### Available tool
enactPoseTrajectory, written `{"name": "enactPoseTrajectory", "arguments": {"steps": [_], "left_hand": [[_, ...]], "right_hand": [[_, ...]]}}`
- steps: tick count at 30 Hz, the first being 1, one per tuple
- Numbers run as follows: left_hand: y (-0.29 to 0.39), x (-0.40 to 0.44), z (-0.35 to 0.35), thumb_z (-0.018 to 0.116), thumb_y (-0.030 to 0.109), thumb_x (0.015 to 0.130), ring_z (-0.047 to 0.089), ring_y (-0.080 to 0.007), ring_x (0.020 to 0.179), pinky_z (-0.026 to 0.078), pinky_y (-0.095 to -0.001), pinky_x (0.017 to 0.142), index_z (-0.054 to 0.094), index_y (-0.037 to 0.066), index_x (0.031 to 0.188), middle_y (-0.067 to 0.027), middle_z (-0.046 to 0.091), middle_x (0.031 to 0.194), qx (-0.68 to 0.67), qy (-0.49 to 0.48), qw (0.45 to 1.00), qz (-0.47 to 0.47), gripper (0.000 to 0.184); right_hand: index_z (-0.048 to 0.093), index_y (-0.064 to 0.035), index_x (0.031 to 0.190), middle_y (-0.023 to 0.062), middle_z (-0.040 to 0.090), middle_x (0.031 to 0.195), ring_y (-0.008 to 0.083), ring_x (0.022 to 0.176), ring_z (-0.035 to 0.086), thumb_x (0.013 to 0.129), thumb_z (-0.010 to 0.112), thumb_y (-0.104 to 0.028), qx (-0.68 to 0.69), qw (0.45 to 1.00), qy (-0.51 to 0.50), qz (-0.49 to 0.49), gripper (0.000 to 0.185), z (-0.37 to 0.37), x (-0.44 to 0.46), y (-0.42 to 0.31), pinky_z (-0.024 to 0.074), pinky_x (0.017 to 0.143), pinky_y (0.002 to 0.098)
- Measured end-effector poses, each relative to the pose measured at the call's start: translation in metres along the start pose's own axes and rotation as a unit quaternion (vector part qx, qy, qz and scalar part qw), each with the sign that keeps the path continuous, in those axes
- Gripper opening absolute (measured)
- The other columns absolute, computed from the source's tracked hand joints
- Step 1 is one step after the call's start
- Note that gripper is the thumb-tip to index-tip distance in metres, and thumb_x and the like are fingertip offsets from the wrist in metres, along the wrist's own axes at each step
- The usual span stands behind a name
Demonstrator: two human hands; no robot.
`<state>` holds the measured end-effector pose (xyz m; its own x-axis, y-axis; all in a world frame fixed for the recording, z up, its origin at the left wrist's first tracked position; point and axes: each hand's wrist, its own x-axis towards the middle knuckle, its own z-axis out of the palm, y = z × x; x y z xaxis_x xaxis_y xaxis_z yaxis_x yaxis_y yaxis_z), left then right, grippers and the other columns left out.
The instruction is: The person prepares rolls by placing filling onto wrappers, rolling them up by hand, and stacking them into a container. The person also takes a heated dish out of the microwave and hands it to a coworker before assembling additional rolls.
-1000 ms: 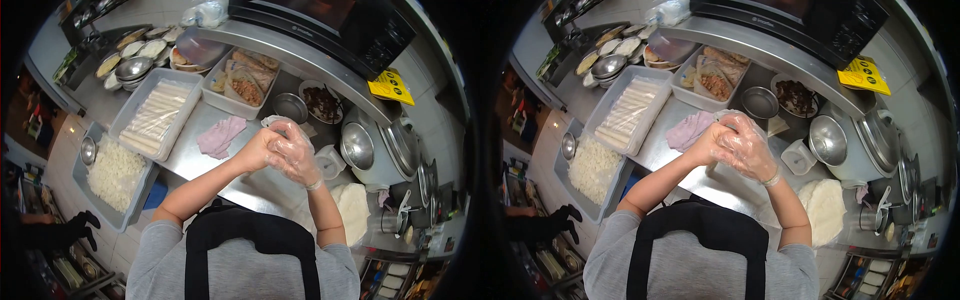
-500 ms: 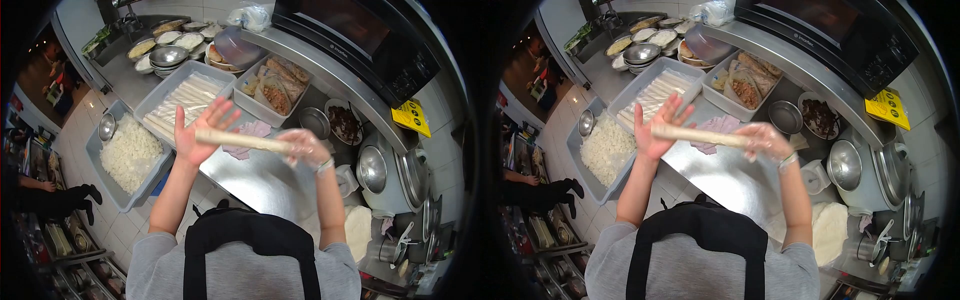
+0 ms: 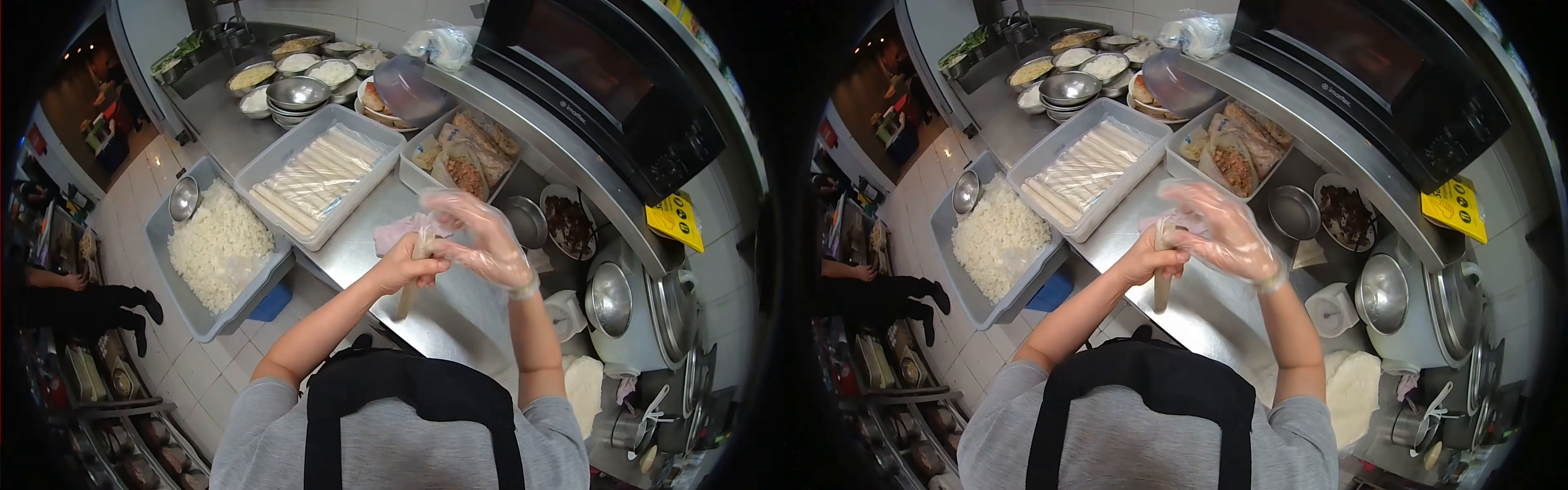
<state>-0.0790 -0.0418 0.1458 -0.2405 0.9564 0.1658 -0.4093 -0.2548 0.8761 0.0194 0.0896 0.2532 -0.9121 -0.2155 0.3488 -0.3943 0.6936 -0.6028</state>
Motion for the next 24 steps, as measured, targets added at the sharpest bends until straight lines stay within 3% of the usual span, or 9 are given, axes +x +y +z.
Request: {"name": "enactPoseTrajectory", "arguments": {"steps": [2,4,6,8,11,14,17,24], "left_hand": [[-0.006,-0.001,-0.003,0.071,0.018,0.084,0.054,-0.0060,0.056,0.045,-0.0227,0.053,0.063,0.003,0.088,0.0025,0.054,0.068,0.057,0.038,0.997,0.036,0.018],[-0.005,0.003,0.002,0.071,0.015,0.085,0.055,-0.0046,0.062,0.044,-0.0207,0.055,0.064,0.001,0.091,0.0022,0.056,0.070,0.138,0.091,0.977,0.132,0.017],[-0.001,0.002,0.003,0.069,0.010,0.084,0.056,-0.0054,0.065,0.046,-0.0220,0.059,0.064,0.000,0.093,-0.0004,0.060,0.075,0.131,0.095,0.979,0.126,0.015],[0.001,0.004,0.004,0.068,0.005,0.083,0.058,-0.0063,0.069,0.048,-0.0232,0.063,0.064,-0.002,0.094,-0.0030,0.064,0.079,0.125,0.100,0.980,0.122,0.014],[0.002,0.007,0.008,0.067,0.001,0.082,0.059,-0.0061,0.072,0.048,-0.0217,0.065,0.065,-0.002,0.094,-0.0031,0.065,0.081,0.209,0.105,0.956,0.176,0.013],[0.001,0.006,0.020,0.067,0.000,0.080,0.059,-0.0050,0.074,0.048,-0.0199,0.066,0.065,-0.002,0.097,-0.0016,0.065,0.082,0.191,0.129,0.947,0.222,0.017],[0.002,0.004,0.022,0.068,-0.002,0.077,0.061,-0.0076,0.080,0.050,-0.0232,0.071,0.066,-0.001,0.099,-0.0040,0.068,0.086,0.211,0.162,0.941,0.211,0.022],[-0.008,0.007,0.016,0.067,0.004,0.078,0.055,-0.0057,0.070,0.046,-0.0232,0.061,0.063,0.002,0.083,-0.0010,0.064,0.076,0.190,0.195,0.939,0.211,0.006]], "right_hand": [[0.063,-0.0020,0.109,0.0149,0.063,0.105,0.0299,0.091,0.063,0.079,0.070,-0.013,0.003,0.979,0.202,0.027,0.033,0.011,-0.016,-0.003,0.0506,0.079,0.0366],[0.066,-0.0036,0.106,0.0143,0.063,0.104,0.0289,0.091,0.063,0.078,0.069,-0.009,-0.041,0.972,0.227,0.041,0.029,0.027,-0.035,0.003,0.0505,0.080,0.0357],[0.068,-0.0047,0.103,0.0137,0.064,0.103,0.0276,0.092,0.063,0.078,0.068,-0.006,-0.108,0.952,0.286,-0.012,0.025,0.042,-0.045,-0.001,0.0504,0.080,0.0354],[0.069,-0.0067,0.103,0.0126,0.064,0.104,0.0290,0.096,0.062,0.074,0.070,-0.004,-0.113,0.948,0.296,0.000,0.028,0.054,-0.051,-0.007,0.0497,0.083,0.0376],[0.070,-0.0131,0.106,0.0101,0.064,0.111,0.0322,0.108,0.057,0.067,0.074,-0.005,-0.169,0.935,0.300,-0.087,0.040,0.066,-0.052,-0.001,0.0459,0.092,0.0437],[0.070,-0.0158,0.109,0.0099,0.063,0.114,0.0318,0.112,0.055,0.066,0.076,-0.009,-0.228,0.925,0.297,-0.068,0.044,0.073,-0.056,0.007,0.0435,0.095,0.0448],[0.070,-0.0179,0.110,0.0084,0.063,0.116,0.0309,0.114,0.054,0.068,0.076,-0.014,-0.224,0.927,0.296,-0.057,0.043,0.079,-0.057,0.014,0.0374,0.101,0.0475],[0.070,-0.0155,0.111,0.0054,0.063,0.116,0.0292,0.116,0.053,0.076,0.072,-0.023,-0.280,0.906,0.312,-0.051,0.036,0.085,-0.045,0.016,0.0264,0.107,0.0513]]}}
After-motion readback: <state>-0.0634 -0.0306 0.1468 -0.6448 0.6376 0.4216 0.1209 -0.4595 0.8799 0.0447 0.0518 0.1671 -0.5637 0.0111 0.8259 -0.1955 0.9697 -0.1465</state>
